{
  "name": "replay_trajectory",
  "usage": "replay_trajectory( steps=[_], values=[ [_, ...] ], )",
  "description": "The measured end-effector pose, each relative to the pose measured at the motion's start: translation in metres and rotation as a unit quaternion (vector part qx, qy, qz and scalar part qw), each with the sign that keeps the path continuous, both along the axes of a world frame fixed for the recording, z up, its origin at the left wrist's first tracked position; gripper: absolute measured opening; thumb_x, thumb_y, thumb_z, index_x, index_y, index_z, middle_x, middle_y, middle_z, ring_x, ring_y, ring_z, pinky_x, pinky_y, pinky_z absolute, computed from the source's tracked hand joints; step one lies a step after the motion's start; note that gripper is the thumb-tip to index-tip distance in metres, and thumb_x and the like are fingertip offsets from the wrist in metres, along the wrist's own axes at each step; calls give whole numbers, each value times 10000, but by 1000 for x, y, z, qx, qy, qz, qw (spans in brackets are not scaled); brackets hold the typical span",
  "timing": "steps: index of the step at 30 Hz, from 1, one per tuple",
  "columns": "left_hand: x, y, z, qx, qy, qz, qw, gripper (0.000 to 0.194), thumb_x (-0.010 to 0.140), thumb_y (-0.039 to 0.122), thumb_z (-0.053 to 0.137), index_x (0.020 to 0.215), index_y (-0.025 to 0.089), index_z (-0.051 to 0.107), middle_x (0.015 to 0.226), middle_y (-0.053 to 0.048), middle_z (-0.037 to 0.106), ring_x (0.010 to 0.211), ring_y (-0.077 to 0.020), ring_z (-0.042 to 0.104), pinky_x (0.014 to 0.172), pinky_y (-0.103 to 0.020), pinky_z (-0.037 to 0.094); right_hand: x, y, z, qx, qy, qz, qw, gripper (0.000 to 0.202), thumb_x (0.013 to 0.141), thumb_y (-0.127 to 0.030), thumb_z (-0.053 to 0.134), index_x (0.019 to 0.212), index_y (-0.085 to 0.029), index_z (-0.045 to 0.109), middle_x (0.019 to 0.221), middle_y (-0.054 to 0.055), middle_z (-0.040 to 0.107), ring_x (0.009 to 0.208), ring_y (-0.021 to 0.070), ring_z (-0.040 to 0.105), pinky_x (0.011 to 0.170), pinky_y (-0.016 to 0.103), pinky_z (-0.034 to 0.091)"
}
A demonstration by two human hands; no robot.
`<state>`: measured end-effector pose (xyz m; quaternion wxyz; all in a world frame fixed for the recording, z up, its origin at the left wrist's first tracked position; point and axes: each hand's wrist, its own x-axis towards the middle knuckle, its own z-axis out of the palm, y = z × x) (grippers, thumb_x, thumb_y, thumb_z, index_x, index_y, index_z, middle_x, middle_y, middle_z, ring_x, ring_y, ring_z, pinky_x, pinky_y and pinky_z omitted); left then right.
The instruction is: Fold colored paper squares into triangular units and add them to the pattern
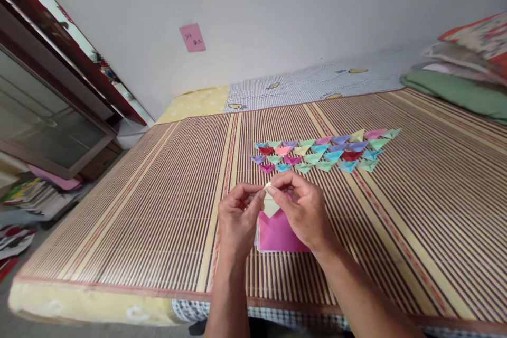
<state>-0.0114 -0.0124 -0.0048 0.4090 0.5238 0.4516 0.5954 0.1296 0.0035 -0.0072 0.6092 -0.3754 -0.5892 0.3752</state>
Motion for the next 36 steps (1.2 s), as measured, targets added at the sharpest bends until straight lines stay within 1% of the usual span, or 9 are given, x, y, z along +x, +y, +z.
replay_trajectory(
  steps=[5,11,14,18,21,24,26,29,36],
  values=[
    [-1,0,-2,6,19,3,1000,95,893,279,775,891,187,750,712,4,686,637,-112,586,593,-221,479,-1,1,-2,-20,29,-2,999,58,911,-227,717,892,-218,663,830,0,687,788,171,669,724,298,532],
    [0,2,-1,-17,-13,-14,1000,120,892,292,771,904,188,713,700,4,675,640,-122,596,602,-231,481,3,5,-2,-21,16,7,1000,136,910,-231,728,1042,-212,702,903,19,728,869,185,703,794,315,557],
    [1,2,1,-39,-19,-24,999,124,886,300,767,900,184,727,674,10,647,639,-133,602,610,-244,490,7,5,0,-15,-17,13,1000,100,912,-239,726,1007,-207,716,888,21,743,840,188,712,765,315,558],
    [-1,1,4,-63,13,-25,998,142,861,303,772,831,169,732,650,7,628,612,-134,572,582,-246,469,9,5,3,-14,-63,31,997,29,920,-219,708,916,-203,732,830,11,751,767,172,700,713,287,541],
    [-2,2,5,-69,15,-19,997,142,836,285,784,789,165,725,670,-2,649,619,-129,565,596,-243,466,11,6,3,-20,-71,45,996,102,949,-228,664,892,-202,745,817,13,752,758,170,695,702,278,529],
    [-3,5,2,-74,-27,3,997,142,814,275,795,757,165,725,668,-2,650,631,-124,566,607,-232,462,15,10,0,-56,-50,67,995,177,977,-315,638,913,-197,755,825,24,748,766,177,697,689,278,527],
    [-3,7,-2,-82,-69,21,994,145,801,277,803,747,167,724,656,3,647,616,-116,555,586,-218,452,18,11,-1,-86,-43,94,991,197,954,-367,675,913,-191,755,808,23,740,744,177,691,663,273,522],
    [-3,8,-4,-92,-108,29,990,151,784,279,816,734,169,725,649,4,654,602,-111,554,565,-205,453,20,12,-2,-110,-53,113,986,196,912,-375,727,870,-185,748,757,11,720,677,163,660,611,262,499],
    [-2,6,1,-107,-120,7,987,147,755,272,859,835,166,798,741,-33,743,672,-139,650,630,-235,528,21,10,1,-80,-87,110,987,165,944,-318,682,852,-190,730,773,9,714,695,162,642,623,265,487]
  ],
)
